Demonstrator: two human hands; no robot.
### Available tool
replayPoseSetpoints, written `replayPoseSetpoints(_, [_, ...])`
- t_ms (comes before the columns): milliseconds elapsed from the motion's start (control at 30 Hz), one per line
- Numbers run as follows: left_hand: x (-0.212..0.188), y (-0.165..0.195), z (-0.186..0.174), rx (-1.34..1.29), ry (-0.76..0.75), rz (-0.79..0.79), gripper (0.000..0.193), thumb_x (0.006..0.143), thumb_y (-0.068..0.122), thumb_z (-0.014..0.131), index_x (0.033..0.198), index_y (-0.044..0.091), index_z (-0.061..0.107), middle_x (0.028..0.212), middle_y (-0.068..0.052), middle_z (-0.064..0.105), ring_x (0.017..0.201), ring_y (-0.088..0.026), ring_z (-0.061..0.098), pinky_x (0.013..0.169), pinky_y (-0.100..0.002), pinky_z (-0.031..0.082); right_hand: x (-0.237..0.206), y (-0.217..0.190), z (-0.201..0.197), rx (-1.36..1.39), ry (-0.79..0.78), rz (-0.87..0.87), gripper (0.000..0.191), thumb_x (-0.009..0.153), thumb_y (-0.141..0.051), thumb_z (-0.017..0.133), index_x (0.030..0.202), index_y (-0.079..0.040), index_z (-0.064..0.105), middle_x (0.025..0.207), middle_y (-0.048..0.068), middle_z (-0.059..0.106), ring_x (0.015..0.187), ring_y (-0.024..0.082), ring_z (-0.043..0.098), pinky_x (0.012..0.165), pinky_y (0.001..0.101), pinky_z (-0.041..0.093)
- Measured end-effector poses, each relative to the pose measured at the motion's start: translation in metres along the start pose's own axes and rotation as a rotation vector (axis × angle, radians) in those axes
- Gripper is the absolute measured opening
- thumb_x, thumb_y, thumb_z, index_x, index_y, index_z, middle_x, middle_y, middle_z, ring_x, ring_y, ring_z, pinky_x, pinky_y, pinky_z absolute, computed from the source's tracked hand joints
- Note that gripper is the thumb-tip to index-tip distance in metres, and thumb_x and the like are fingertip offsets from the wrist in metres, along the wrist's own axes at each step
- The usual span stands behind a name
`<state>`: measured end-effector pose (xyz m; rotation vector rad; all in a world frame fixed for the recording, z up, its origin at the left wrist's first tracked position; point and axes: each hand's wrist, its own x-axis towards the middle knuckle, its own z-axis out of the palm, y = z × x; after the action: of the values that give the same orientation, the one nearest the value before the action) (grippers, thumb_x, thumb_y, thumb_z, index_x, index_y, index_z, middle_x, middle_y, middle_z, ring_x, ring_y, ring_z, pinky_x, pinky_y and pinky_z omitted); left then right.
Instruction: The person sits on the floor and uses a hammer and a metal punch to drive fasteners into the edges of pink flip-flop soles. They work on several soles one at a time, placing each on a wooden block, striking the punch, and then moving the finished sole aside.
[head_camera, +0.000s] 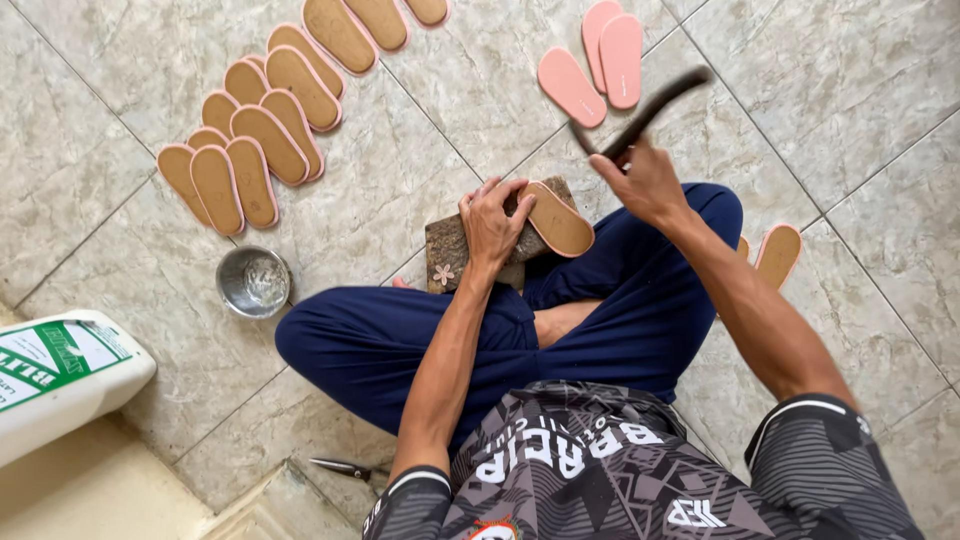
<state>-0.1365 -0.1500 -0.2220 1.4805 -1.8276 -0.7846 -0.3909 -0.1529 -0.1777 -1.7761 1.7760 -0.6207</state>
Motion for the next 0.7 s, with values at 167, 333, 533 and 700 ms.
replayPoseSetpoints(167, [-0.016,0.033,-0.032,-0.426,-0.098,-0.152,0.023,0.088,0.018,0.078,0.109,0.01,0.075,0.104,-0.008,0.08,0.102,-0.02,0.078,0.093,-0.035,0.059,-0.073,0.01,0.001,0.514,0.129,0.373,0.035,0.1,-0.024,0.074,0.119,0.0,0.057,0.087,0.008,0.07,0.072,0.011,0.064,0.059,0.0262,0.05])
replayPoseSetpoints(333, [-0.035,0.07,-0.062,-0.553,-0.121,0.022,0.016,0.092,0.004,0.077,0.107,0.005,0.075,0.108,-0.008,0.079,0.106,-0.02,0.076,0.098,-0.033,0.059,-0.105,-0.004,0.007,0.595,0.189,0.358,0.033,0.099,-0.022,0.075,0.117,-0.002,0.055,0.086,0.005,0.068,0.072,0.008,0.062,0.06,0.0227,0.049])
replayPoseSetpoints(533, [-0.05,0.088,-0.082,-0.536,-0.1,0.213,0.017,0.092,0.001,0.074,0.108,0.006,0.073,0.108,-0.007,0.079,0.108,-0.019,0.077,0.119,-0.04,0.05,-0.11,-0.011,0.011,0.506,0.196,0.25,0.032,0.1,-0.02,0.075,0.117,-0.001,0.057,0.091,0.007,0.071,0.08,0.01,0.069,0.069,0.0244,0.055])
replayPoseSetpoints(700, [-0.022,0.066,-0.059,-0.457,-0.294,-0.155,0.027,0.09,0.015,0.075,0.117,0.011,0.074,0.106,-0.005,0.078,0.1,-0.019,0.078,0.096,-0.038,0.061,-0.112,-0.021,0.018,0.509,0.239,0.29,0.032,0.099,-0.019,0.073,0.119,-0.001,0.056,0.091,0.008,0.073,0.08,0.013,0.07,0.07,0.0277,0.057])
